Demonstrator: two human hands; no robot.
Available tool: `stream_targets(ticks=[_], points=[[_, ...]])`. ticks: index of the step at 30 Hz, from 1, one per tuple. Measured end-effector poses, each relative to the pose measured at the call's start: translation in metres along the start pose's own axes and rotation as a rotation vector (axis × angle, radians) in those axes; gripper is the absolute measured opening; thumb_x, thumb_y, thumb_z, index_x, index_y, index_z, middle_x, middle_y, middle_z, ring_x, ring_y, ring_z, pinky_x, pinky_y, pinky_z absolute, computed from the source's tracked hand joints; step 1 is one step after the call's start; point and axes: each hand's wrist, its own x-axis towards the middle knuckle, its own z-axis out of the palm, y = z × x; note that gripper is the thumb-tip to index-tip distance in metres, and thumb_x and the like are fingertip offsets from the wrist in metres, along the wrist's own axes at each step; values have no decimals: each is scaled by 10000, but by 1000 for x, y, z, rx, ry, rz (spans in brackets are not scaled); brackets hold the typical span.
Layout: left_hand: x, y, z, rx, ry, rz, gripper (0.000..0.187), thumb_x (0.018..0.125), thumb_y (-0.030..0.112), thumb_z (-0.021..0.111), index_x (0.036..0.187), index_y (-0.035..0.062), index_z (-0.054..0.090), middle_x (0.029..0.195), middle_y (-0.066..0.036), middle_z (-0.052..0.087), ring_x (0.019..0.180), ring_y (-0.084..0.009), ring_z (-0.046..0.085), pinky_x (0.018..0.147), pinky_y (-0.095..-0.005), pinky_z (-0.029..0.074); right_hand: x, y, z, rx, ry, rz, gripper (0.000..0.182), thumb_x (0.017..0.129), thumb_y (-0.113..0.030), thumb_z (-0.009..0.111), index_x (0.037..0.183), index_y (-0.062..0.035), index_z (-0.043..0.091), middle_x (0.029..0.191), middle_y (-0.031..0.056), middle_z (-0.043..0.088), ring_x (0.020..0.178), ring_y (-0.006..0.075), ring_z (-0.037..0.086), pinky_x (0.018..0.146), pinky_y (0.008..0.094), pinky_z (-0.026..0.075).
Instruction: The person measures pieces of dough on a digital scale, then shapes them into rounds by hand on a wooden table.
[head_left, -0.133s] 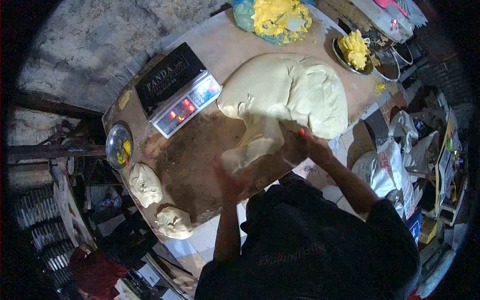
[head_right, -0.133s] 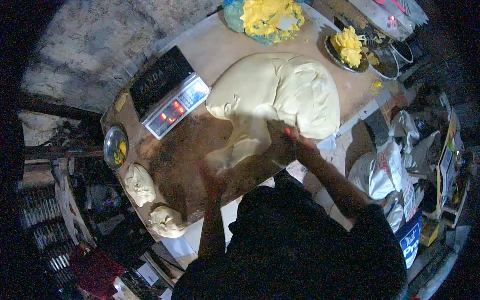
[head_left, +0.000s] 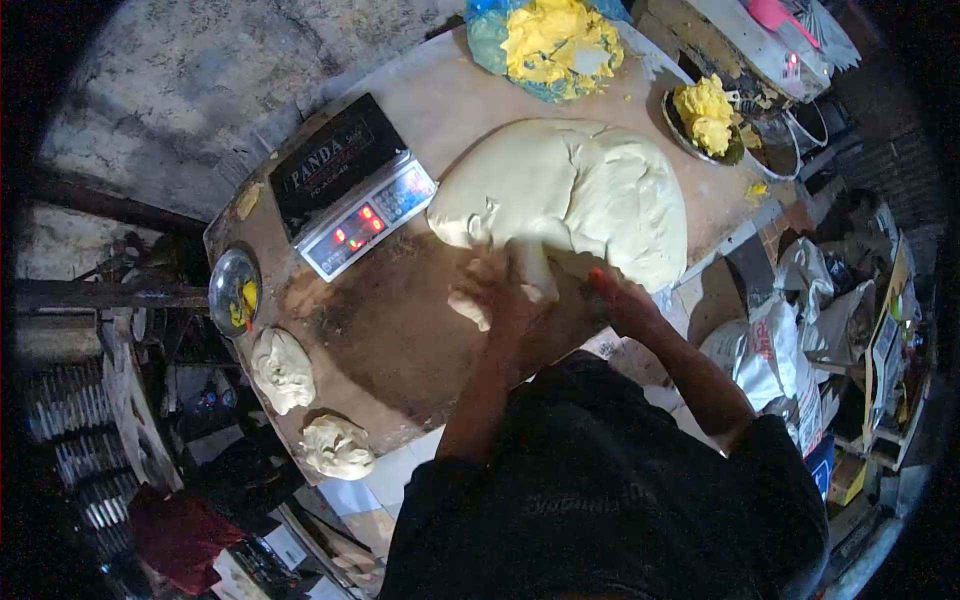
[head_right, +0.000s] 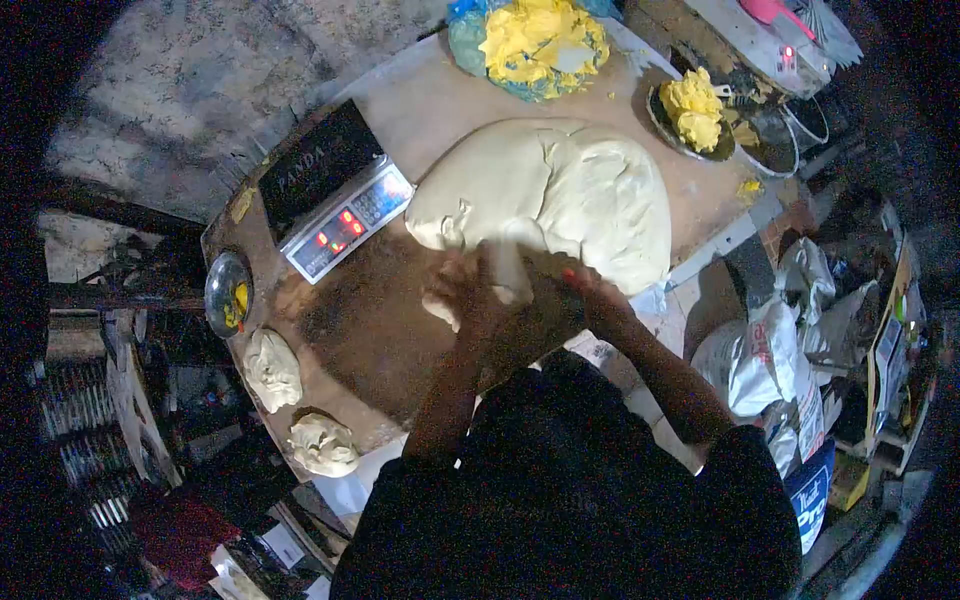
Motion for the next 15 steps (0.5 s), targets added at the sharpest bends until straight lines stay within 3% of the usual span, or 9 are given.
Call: stream_targets(ticks=[1, 3, 5, 6, 7, 10, 11, 12, 15], points=[[17, 7, -1, 296, 107, -36, 1044, 516, 516, 804, 1406, 216, 349, 1453, -202, 232, 1379, -374, 154, 1090, -611, 70, 21, -11, -6, 136, 59, 15, 551, 827, -118, 549, 1318, -79, 304, 762, 218, 594, 645, 406, 617, 552, 465, 484], [50, 4, -12, 367, 6, -58, 957, 556, 429, 798, 1383, 205, 372, 1410, -183, 284, 1348, -386, 196, 1070, -625, 103, 78, -18, -16, 184, -7, 31, 504, 847, -124, 542, 1300, -80, 326, 780, 233, 602, 667, 403, 625, 567, 461, 480], [74, -34, 17, 280, 148, 192, 711, 592, 385, 765, 1234, 180, 539, 1331, -198, 442, 1262, -407, 353, 1041, -589, 226, 125, -50, -38, 204, 14, 6, 486, 855, -120, 536, 1293, -81, 328, 791, 232, 606, 671, 407, 626, 567, 463, 479], [81, -66, 40, 295, 129, 262, 696, 658, 295, 747, 1290, 221, 467, 1298, -147, 442, 1269, -360, 340, 1048, -568, 226, 142, -70, -47, 180, -27, -4, 441, 902, -186, 467, 1312, -100, 330, 834, 248, 618, 708, 411, 628, 613, 473, 495], [64, -52, -8, 184, -35, 84, 690, 617, 286, 752, 1262, 177, 530, 1251, -128, 538, 1184, -336, 464, 962, -516, 357, 152, -80, -51, 155, -65, -19, 411, 949, -253, 398, 1331, -118, 331, 877, 264, 630, 745, 416, 631, 659, 483, 510], [12, -82, -22, 192, -194, 13, 726, 594, 299, 782, 1262, 163, 533, 1227, -143, 555, 1155, -359, 488, 972, -473, 378, 162, -47, 59, 585, -31, -335, 350, 954, -245, 397, 1275, -108, 423, 860, 229, 630, 725, 408, 622, 653, 473, 495], [-11, -95, -13, 164, 7, 147, 662, 607, 314, 781, 1216, 180, 560, 1163, -133, 575, 1086, -364, 529, 938, -500, 390, 163, -46, 65, 731, -24, -433, 335, 956, -243, 397, 1256, -104, 454, 854, 217, 631, 718, 405, 619, 651, 469, 489], [-31, -104, -7, 134, 208, 278, 598, 620, 328, 781, 1170, 196, 587, 1099, -122, 595, 1018, -368, 570, 904, -527, 402, 162, -59, 11, 432, -222, -466, 318, 949, -232, 405, 1228, -109, 493, 881, 199, 633, 765, 388, 620, 676, 461, 481], [-58, -93, -33, 23, 140, 206, 519, 627, 308, 781, 1101, 160, 631, 1083, -126, 599, 1018, -349, 576, 916, -494, 416, 151, -65, -23, 96, -51, -696, 321, 917, -161, 429, 1219, -123, 528, 1023, 148, 625, 957, 329, 591, 791, 437, 457]])
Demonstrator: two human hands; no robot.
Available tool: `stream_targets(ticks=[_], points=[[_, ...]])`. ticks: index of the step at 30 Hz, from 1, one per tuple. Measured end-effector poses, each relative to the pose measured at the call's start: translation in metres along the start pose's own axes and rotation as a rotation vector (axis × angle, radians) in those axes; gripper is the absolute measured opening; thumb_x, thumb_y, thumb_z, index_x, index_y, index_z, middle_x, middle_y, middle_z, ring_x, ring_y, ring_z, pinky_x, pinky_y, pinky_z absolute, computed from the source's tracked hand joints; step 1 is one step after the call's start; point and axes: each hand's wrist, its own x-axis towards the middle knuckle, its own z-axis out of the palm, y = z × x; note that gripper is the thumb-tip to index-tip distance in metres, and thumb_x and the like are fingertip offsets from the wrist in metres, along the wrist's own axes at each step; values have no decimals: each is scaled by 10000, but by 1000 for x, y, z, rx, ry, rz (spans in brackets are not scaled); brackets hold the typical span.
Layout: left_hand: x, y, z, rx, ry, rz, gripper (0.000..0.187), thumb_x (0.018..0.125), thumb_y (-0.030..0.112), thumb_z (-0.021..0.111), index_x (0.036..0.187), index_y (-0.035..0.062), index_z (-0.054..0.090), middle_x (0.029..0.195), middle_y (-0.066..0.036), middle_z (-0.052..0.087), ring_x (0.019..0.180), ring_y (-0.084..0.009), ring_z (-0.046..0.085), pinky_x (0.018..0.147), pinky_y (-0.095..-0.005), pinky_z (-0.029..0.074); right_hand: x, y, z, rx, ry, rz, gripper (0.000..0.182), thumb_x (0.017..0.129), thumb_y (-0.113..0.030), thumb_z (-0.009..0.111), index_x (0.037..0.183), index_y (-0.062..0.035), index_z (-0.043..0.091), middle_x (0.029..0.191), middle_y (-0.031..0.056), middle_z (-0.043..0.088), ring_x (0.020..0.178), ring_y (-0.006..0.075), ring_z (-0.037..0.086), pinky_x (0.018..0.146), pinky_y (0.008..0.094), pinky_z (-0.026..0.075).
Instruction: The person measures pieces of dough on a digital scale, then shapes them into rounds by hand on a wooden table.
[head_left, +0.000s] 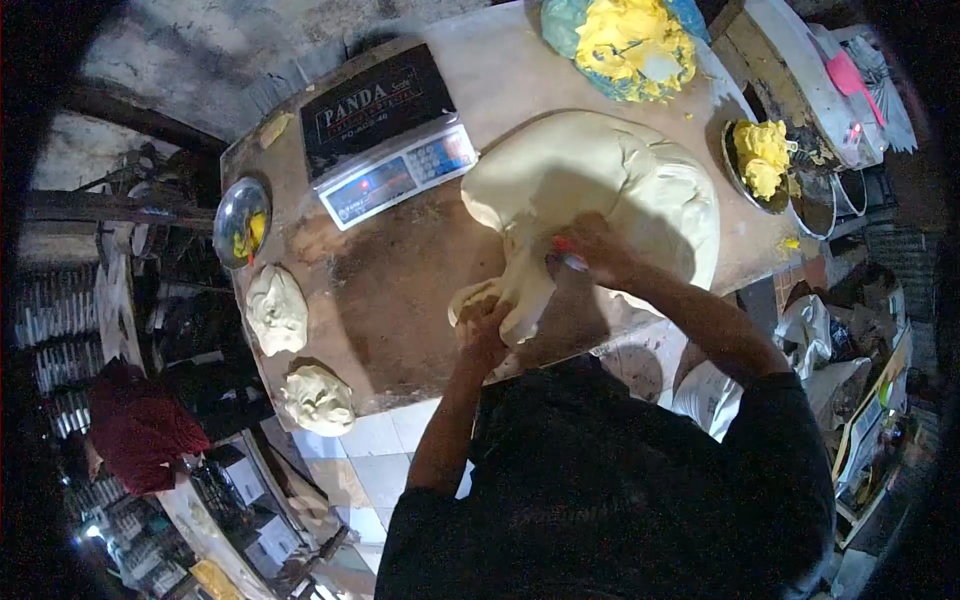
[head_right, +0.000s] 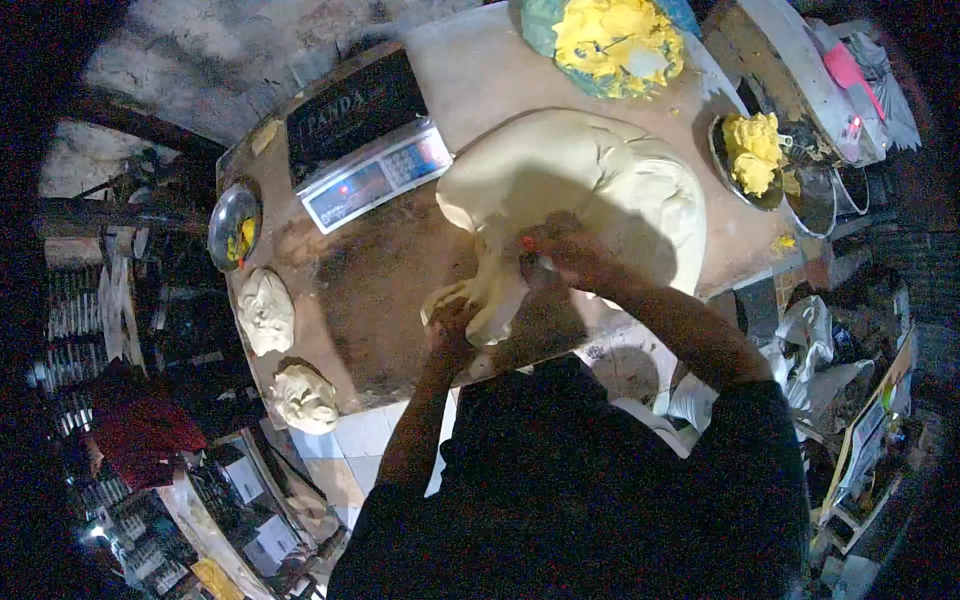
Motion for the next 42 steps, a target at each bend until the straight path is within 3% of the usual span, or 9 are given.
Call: stream_targets(ticks=[3, 9, 12, 16, 24, 26, 31, 34, 42], points=[[0, -11, -14, 61, 30, 85, 476, 625, 295, 774, 1044, 108, 649, 1062, -136, 614, 997, -328, 590, 898, -466, 433, 24, 0, 31, -454, -156, -183, 339, 897, -129, 455, 1228, -114, 523, 1122, 118, 586, 1040, 302, 552, 883, 443, 429], [45, -47, -65, -284, -148, 209, 510, 559, 249, 805, 1013, 92, 633, 1041, -151, 608, 985, -340, 587, 902, -461, 429, 83, -14, 71, 191, -86, 94, 388, 894, -152, 472, 1282, -136, 492, 1127, 147, 539, 1019, 319, 571, 905, 498, 424], [74, -67, -106, -392, -54, 200, 489, 549, 220, 814, 976, 81, 621, 1039, -145, 589, 948, -343, 586, 877, -448, 447, 79, -11, 73, -472, -193, -143, 397, 888, -178, 502, 1283, -144, 491, 1100, 158, 561, 1014, 341, 576, 872, 501, 445], [154, -87, -206, -619, 570, 447, 476, 530, 170, 789, 970, 61, 643, 1079, -122, 576, 949, -268, 585, 849, -391, 478, 83, -42, 60, -3, -149, 553, 386, 830, -269, 633, 1161, -108, 519, 965, 147, 632, 832, 397, 621, 733, 513, 487], [318, -173, -247, -395, 571, 207, 470, 527, 33, 771, 960, 79, 595, 977, -84, 671, 880, -238, 664, 784, -311, 518, 9, -100, 144, 536, 641, 1076, 383, 804, -220, 643, 1075, -20, 460, 824, 212, 637, 716, 361, 640, 616, 370, 508], [339, -207, -231, -333, 464, 195, 519, 529, 95, 801, 1007, 86, 599, 1091, -130, 620, 1010, -285, 602, 868, -367, 474, 9, -93, 130, 382, 392, 1238, 384, 802, -181, 652, 1129, -29, 519, 849, 153, 626, 773, 221, 613, 661, 325, 478], [312, -204, -244, 417, 252, -86, 718, 549, 341, 841, 1179, 113, 582, 1390, -265, 348, 1312, -435, 287, 1062, -535, 255, 23, -77, 74, 18, 316, 771, 400, 782, -123, 696, 1144, -33, 550, 823, 90, 587, 666, 165, 511, 606, 280, 447], [268, -201, -251, 328, 628, -131, 809, 600, 445, 792, 1261, 67, 519, 1402, -294, 278, 1294, -467, 245, 1074, -564, 209, 41, -91, -38, 613, 284, 741, 459, 740, 8, 707, 1163, -22, 529, 886, 48, 551, 681, 104, 433, 611, 246, 418], [74, -177, -71, -744, 591, -153, 450, 656, 269, 751, 1049, 128, 583, 1141, -164, 491, 1098, -350, 462, 947, -478, 373, -25, -213, -249, 612, 364, -683, 384, 796, -188, 683, 1078, 49, 576, 847, 92, 592, 739, 139, 555, 642, 287, 470]])
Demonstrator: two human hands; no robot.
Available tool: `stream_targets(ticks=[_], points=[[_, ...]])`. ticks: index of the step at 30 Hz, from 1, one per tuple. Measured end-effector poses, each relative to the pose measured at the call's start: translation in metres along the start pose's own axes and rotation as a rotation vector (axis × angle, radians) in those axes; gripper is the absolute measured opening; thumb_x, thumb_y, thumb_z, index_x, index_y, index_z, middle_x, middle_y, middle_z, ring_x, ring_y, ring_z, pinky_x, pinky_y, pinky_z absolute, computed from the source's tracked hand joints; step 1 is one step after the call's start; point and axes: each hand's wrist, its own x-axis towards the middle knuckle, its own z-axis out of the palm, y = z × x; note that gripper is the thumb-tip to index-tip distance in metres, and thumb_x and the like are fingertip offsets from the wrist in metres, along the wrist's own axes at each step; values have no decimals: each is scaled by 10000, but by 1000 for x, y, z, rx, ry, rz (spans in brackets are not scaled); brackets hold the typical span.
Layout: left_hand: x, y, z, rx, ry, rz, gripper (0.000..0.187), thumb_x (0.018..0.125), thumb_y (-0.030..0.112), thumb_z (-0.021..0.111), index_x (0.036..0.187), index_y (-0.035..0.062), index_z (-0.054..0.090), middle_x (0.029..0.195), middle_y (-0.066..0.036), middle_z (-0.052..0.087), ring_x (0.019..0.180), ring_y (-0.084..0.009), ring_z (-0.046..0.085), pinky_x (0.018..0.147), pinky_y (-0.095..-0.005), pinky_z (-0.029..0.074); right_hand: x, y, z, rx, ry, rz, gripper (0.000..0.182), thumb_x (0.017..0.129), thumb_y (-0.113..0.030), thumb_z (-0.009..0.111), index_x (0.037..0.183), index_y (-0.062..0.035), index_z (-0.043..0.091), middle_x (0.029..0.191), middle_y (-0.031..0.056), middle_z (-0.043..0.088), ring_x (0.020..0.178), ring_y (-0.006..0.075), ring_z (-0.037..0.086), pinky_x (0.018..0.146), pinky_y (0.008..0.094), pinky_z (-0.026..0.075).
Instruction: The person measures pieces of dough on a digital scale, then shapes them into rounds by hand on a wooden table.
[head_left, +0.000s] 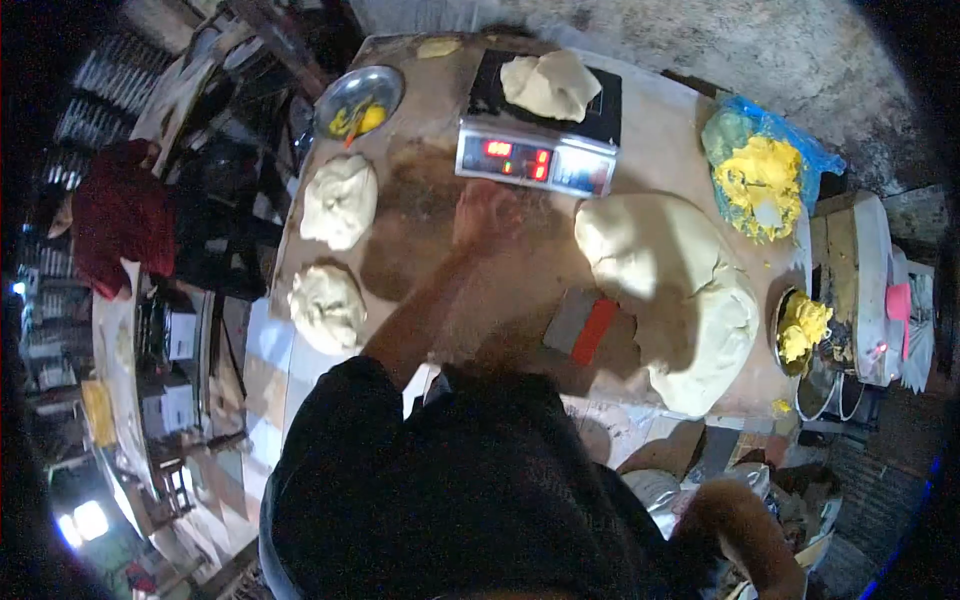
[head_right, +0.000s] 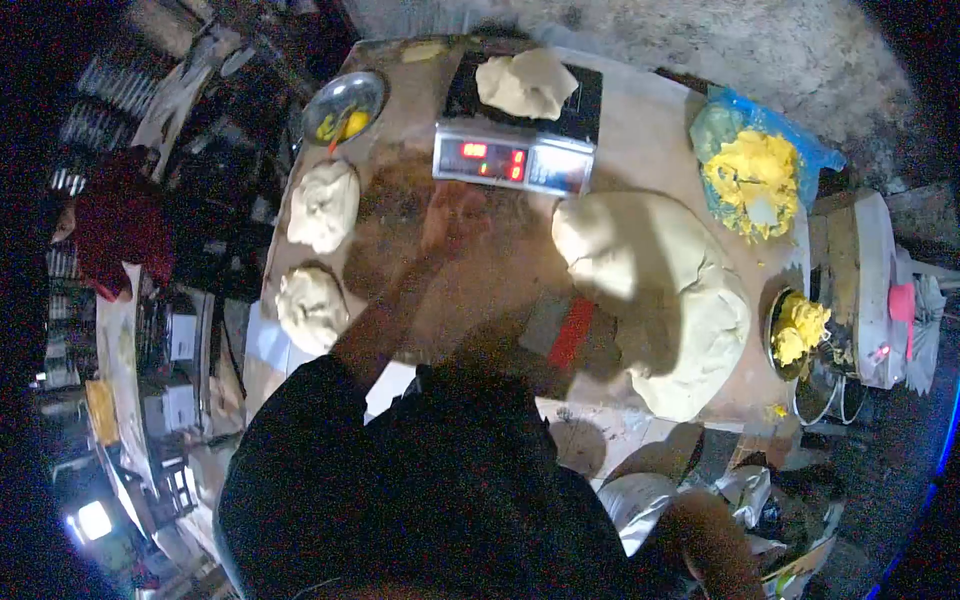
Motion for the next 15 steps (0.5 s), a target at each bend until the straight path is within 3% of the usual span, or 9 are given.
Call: stream_targets(ticks=[1, 3, 7, 15], points=[[-34, 4, 5, -154, -14, -103, 435, 658, 262, 751, 1039, 133, 586, 1141, -156, 491, 1100, -343, 463, 946, -477, 373, -5, -7, 0, 7, -3, -19, 382, 797, -190, 683, 1077, 48, 577, 847, 91, 593, 739, 139, 556, 642, 288, 471], [-87, 42, 18, 660, 3, 5, 383, 656, 234, 751, 998, 139, 606, 1122, -117, 494, 1094, -324, 468, 936, -470, 376, -9, -24, -2, 19, -10, -64, 379, 799, -194, 683, 1074, 47, 579, 847, 90, 596, 738, 139, 558, 642, 290, 472], [-143, 44, 34, 734, 55, -34, 355, 649, 216, 754, 965, 133, 615, 1082, -106, 494, 1079, -320, 473, 924, -460, 381, -22, -51, 0, 44, -23, -107, 374, 803, -200, 683, 1067, 44, 584, 848, 87, 600, 735, 140, 562, 641, 293, 475], [-156, 52, 35, 637, 204, 125, 315, 644, 173, 733, 932, 122, 614, 1052, -132, 494, 1046, -341, 490, 869, -453, 420, -43, -96, 0, 51, -18, -132, 363, 810, -214, 683, 1054, 39, 595, 848, 82, 608, 731, 142, 570, 639, 300, 480]])
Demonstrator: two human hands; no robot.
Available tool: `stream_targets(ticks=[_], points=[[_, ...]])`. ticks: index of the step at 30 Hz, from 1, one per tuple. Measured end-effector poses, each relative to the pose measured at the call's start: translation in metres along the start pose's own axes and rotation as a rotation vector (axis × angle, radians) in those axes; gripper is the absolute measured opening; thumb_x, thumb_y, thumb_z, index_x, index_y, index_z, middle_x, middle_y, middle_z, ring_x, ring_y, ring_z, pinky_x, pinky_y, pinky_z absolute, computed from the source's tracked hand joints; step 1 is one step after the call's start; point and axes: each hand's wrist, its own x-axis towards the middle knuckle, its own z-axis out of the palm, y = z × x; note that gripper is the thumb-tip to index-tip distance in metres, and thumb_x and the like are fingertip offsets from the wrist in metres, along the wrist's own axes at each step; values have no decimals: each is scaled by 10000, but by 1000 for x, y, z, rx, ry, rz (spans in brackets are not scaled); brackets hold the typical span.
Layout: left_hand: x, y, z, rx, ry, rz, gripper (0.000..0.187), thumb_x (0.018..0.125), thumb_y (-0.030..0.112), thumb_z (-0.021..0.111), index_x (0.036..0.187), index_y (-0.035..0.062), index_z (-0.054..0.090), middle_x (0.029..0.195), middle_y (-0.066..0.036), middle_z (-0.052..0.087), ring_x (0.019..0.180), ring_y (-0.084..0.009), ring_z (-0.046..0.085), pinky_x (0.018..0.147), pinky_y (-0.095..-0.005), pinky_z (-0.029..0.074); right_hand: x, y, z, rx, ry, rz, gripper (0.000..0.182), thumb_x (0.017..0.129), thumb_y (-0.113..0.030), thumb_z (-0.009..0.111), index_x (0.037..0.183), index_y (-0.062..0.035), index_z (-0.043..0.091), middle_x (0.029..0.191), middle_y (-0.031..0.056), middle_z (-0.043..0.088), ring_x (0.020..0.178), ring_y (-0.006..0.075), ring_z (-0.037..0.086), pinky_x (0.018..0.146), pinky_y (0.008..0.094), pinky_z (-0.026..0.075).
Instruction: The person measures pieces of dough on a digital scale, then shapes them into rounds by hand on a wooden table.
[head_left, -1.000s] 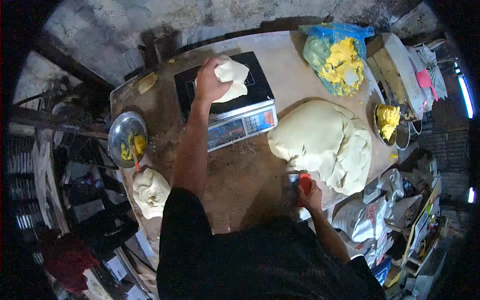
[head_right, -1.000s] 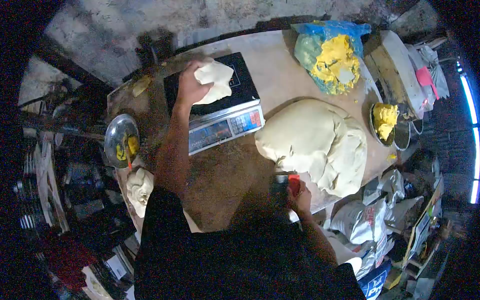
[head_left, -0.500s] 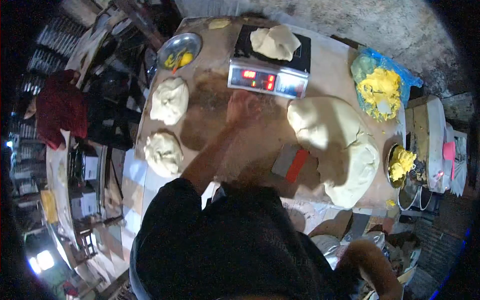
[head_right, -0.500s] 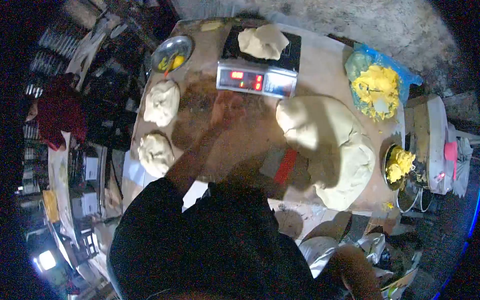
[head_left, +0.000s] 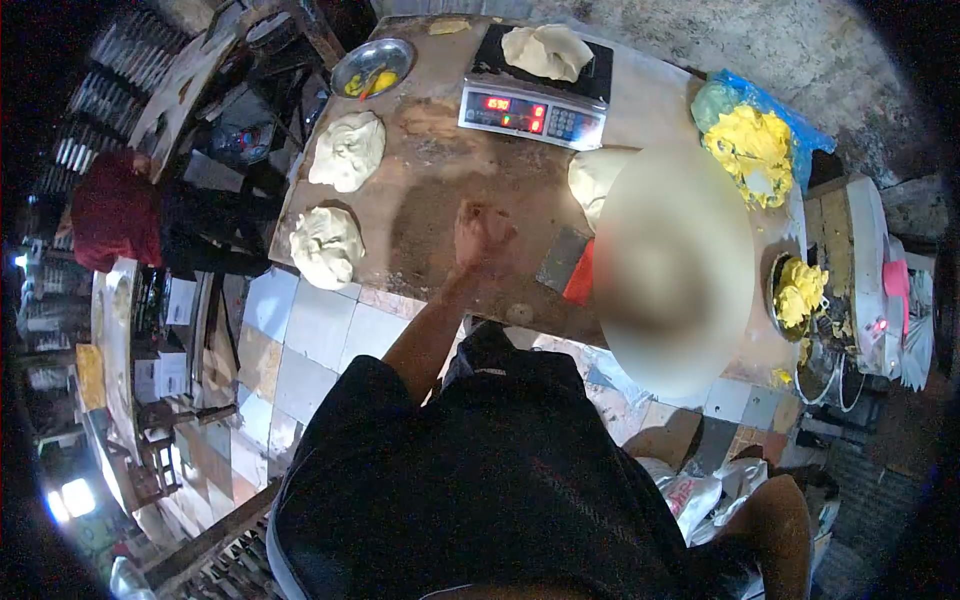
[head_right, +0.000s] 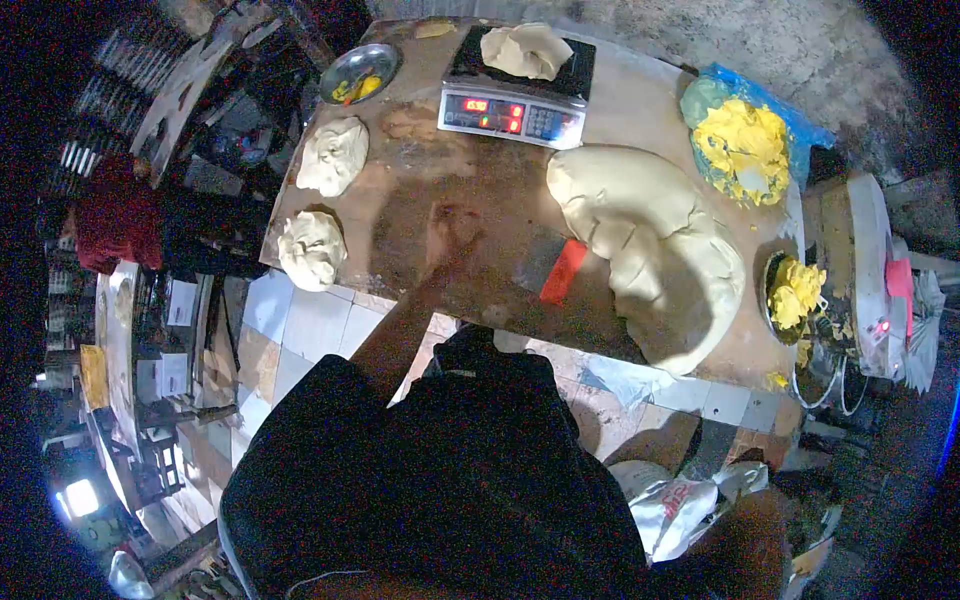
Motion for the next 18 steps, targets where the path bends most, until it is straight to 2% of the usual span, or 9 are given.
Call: stream_targets(ticks=[4, 5, 8, 10, 12, 16, 17, 18], points=[[0, 0, 1, 69, 49, 65, 316, 643, 172, 739, 927, 118, 612, 1050, -137, 495, 1026, -340, 497, 856, -455, 428, -4, -11, 0, -7, 0, -2, 358, 813, -221, 683, 1048, 36, 600, 849, 80, 613, 728, 143, 574, 638, 303, 482], [-1, -2, 8, -281, 58, -72, 317, 646, 169, 740, 930, 117, 609, 1046, -138, 495, 1022, -339, 496, 854, -457, 429, -5, -11, -1, -5, -3, 4, 357, 814, -223, 683, 1046, 35, 601, 849, 79, 614, 728, 143, 575, 638, 304, 483], [1, -7, 11, -806, 45, -258, 317, 652, 162, 739, 936, 114, 606, 1040, -139, 494, 1015, -337, 495, 852, -455, 431, -7, -9, -1, -3, 1, 7, 354, 817, -228, 683, 1042, 34, 605, 849, 77, 617, 726, 144, 578, 637, 307, 485], [7, 8, -3, -978, 25, -316, 316, 655, 158, 738, 938, 113, 605, 1036, -138, 494, 1011, -336, 495, 853, -452, 431, -7, -3, -1, 7, 2, 14, 351, 818, -231, 683, 1038, 32, 607, 849, 76, 619, 725, 144, 580, 637, 309, 486], [19, 23, -17, 4, -47, -2, 288, 663, 147, 728, 919, 101, 604, 1020, -136, 498, 1006, -341, 495, 858, -447, 429, -7, 6, -1, 16, 2, 28, 349, 820, -235, 683, 1035, 31, 610, 849, 75, 621, 723, 145, 582, 636, 310, 488], [33, -21, 0, -169, -58, -47, 275, 664, 142, 730, 902, 87, 604, 1003, -134, 506, 1008, -339, 494, 873, -450, 421, 1, 35, 4, 34, 1, 54, 346, 824, -241, 683, 1029, 28, 615, 850, 72, 626, 721, 146, 586, 635, 314, 490], [39, -29, 3, -533, -14, -223, 270, 669, 137, 727, 903, 84, 604, 996, -134, 510, 1002, -337, 499, 870, -451, 425, 6, 44, 6, 38, 1, 64, 345, 825, -243, 683, 1027, 28, 616, 850, 72, 627, 720, 146, 587, 635, 314, 491], [46, -39, 5, -716, 0, -314, 267, 672, 135, 725, 904, 83, 604, 992, -135, 512, 999, -336, 502, 868, -451, 427, 11, 52, 8, 38, 0, 77, 344, 826, -245, 683, 1026, 27, 617, 850, 71, 628, 720, 146, 588, 635, 315, 491]])
